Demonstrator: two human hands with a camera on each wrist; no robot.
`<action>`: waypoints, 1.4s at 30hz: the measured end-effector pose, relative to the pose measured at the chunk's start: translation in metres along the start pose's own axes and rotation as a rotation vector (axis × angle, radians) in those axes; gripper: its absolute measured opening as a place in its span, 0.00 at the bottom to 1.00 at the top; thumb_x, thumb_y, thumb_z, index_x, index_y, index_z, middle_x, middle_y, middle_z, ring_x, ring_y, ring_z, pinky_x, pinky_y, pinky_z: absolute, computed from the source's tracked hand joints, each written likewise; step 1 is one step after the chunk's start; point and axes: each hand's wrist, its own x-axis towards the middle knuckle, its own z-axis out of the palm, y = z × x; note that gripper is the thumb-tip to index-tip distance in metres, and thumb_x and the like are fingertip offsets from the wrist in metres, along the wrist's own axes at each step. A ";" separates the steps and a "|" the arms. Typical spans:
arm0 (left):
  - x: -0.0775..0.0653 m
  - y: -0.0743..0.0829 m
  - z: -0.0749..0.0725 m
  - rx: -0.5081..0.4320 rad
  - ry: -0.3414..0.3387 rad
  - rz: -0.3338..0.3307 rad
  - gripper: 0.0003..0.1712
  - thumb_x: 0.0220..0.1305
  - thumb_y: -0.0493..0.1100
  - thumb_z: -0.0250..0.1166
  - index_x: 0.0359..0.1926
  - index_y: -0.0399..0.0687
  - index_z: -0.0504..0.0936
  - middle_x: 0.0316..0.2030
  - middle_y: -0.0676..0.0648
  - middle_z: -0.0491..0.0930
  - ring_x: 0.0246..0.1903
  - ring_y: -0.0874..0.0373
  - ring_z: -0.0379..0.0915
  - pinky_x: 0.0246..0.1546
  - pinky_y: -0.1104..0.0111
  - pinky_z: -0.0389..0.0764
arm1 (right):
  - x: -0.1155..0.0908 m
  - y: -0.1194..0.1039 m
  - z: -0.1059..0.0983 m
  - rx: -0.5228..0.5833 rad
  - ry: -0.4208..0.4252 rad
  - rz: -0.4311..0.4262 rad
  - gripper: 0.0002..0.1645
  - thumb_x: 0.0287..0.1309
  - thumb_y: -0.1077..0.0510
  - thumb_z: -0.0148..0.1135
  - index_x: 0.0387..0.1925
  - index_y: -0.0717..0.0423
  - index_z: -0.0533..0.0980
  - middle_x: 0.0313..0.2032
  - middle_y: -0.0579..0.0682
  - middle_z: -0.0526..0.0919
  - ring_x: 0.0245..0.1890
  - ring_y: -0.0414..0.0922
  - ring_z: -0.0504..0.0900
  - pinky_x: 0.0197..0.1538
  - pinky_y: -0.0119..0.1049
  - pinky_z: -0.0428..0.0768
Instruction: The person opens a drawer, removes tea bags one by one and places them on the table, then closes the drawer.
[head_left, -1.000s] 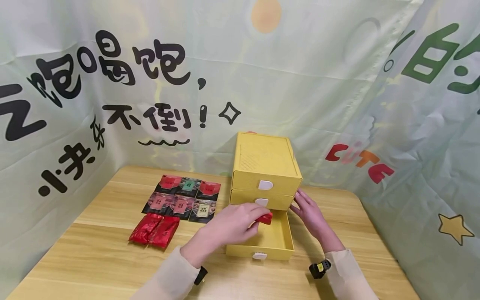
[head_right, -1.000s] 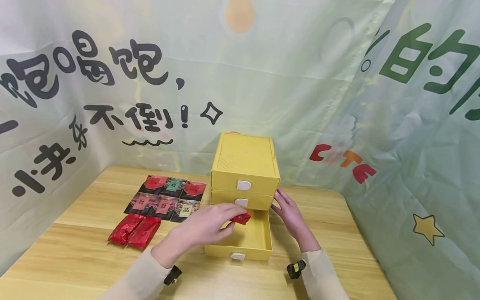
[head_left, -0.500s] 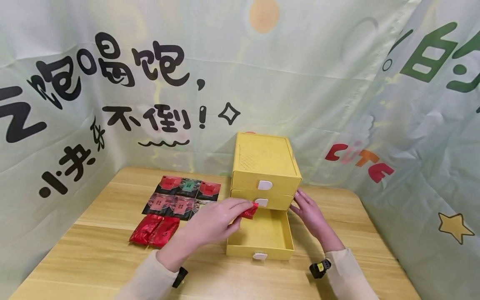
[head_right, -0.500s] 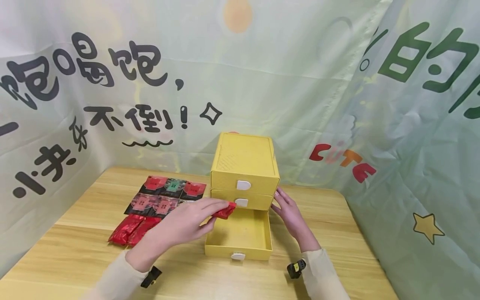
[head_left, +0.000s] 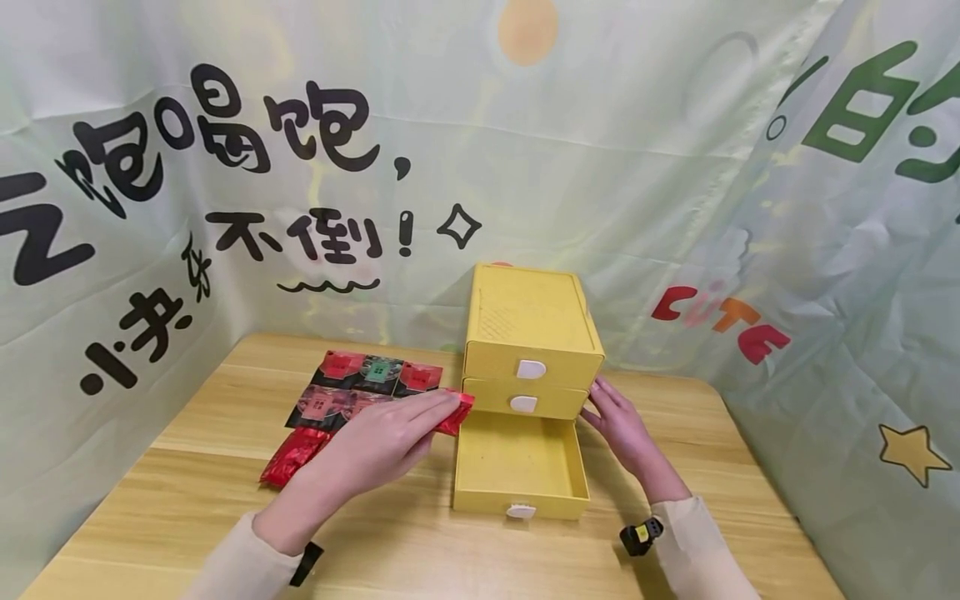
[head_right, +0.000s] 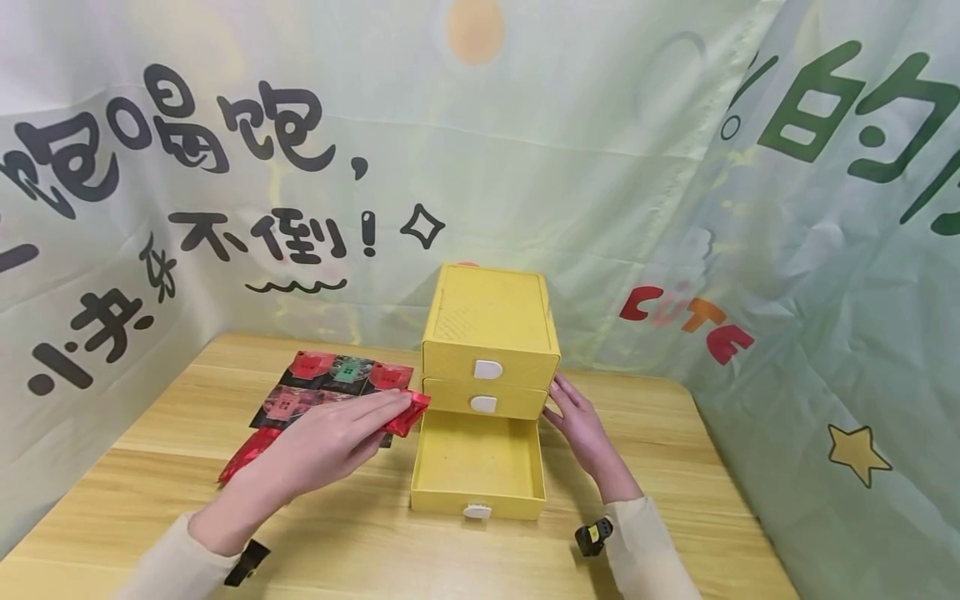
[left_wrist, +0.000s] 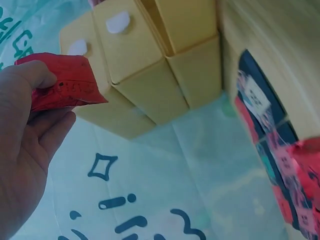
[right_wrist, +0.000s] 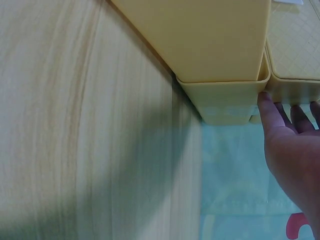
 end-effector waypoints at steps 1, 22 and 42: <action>-0.003 -0.001 -0.001 0.006 -0.007 -0.004 0.31 0.54 0.38 0.58 0.62 0.45 0.66 0.58 0.47 0.70 0.57 0.60 0.59 0.48 0.61 0.75 | 0.000 0.000 0.000 0.002 0.002 0.003 0.37 0.67 0.47 0.41 0.68 0.61 0.45 0.69 0.57 0.43 0.64 0.47 0.50 0.57 0.34 0.69; -0.058 -0.018 -0.012 0.126 -0.113 -0.047 0.24 0.65 0.40 0.48 0.62 0.49 0.67 0.55 0.47 0.73 0.53 0.56 0.66 0.43 0.58 0.78 | 0.001 0.000 0.000 0.004 0.004 0.012 0.37 0.66 0.46 0.41 0.68 0.59 0.45 0.69 0.54 0.43 0.64 0.45 0.51 0.55 0.31 0.70; -0.089 -0.024 0.014 0.112 -0.387 -0.133 0.28 0.52 0.34 0.62 0.57 0.48 0.72 0.53 0.47 0.75 0.50 0.54 0.69 0.46 0.60 0.77 | 0.001 0.002 -0.001 0.001 0.002 0.011 0.36 0.67 0.47 0.41 0.68 0.58 0.46 0.69 0.54 0.46 0.64 0.45 0.51 0.55 0.32 0.69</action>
